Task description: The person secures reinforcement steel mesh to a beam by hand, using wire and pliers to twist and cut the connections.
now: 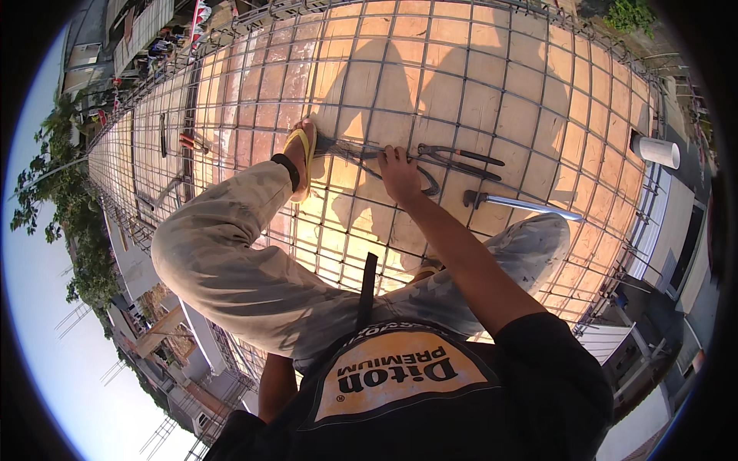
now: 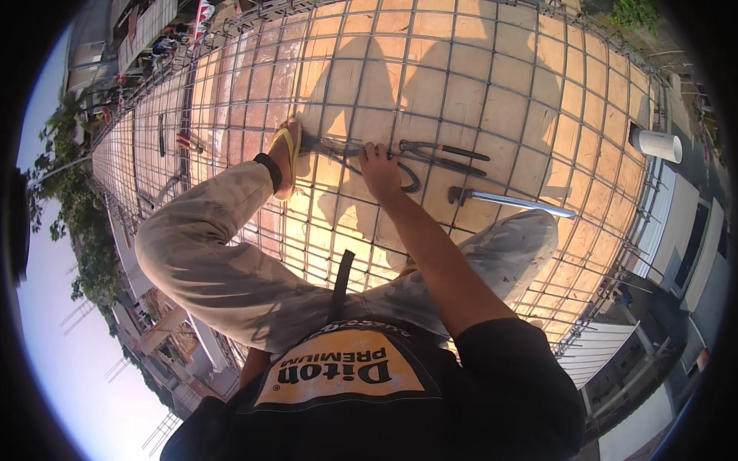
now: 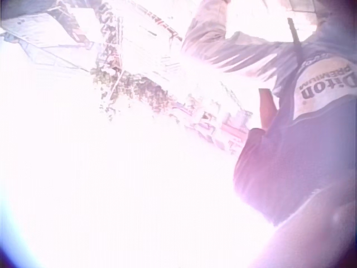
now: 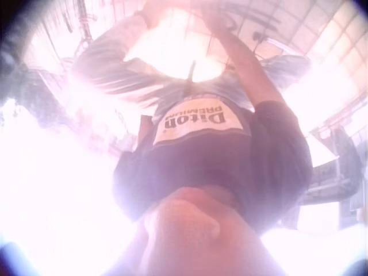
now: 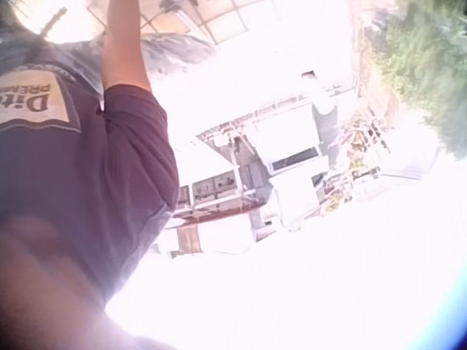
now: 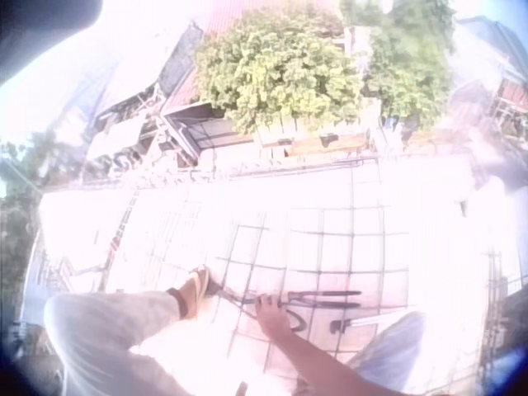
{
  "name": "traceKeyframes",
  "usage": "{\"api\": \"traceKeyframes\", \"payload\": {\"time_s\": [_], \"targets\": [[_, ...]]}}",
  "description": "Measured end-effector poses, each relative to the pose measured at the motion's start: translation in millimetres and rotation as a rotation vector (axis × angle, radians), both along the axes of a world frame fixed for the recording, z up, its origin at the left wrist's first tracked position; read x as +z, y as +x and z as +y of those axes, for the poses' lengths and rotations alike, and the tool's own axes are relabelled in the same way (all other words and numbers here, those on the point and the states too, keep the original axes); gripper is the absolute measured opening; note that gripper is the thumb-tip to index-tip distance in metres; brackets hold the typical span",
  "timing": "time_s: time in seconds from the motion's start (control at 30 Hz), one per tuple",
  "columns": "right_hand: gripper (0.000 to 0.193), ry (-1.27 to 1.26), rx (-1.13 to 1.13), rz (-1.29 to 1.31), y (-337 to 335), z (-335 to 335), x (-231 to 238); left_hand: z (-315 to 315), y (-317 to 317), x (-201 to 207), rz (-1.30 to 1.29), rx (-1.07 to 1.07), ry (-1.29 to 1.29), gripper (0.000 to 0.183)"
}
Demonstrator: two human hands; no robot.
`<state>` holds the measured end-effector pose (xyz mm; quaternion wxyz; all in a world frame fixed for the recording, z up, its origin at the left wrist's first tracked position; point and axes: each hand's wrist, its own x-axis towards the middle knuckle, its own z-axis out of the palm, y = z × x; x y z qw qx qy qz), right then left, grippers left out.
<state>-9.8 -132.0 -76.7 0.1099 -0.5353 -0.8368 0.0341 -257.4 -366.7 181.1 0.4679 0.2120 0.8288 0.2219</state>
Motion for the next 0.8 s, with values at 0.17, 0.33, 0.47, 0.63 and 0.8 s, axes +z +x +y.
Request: {"api": "traceKeyframes", "payload": {"time_s": [0.17,0.33,0.47,0.63,0.8], "targets": [[0.037,-0.334,0.018,0.049,-2.4,7.1,9.0,-34.3,16.5,52.9,0.167,0.077,0.094,0.015],[0.037,-0.472,0.021,0.101,18.3,30.0,41.8,-34.6,-2.0,92.5,0.310,0.107,0.248,0.012],[0.049,-0.876,0.103,0.241,78.5,62.0,127.0,10.9,-34.6,125.3,0.400,0.074,0.360,0.011],[0.065,-0.560,-0.164,0.416,217.5,71.0,153.8,97.4,-50.9,103.9,0.341,-0.024,0.434,0.011],[0.070,-0.318,-0.520,0.457,349.9,11.5,126.6,181.0,-53.2,35.5,0.205,-0.124,0.422,0.013]]}}
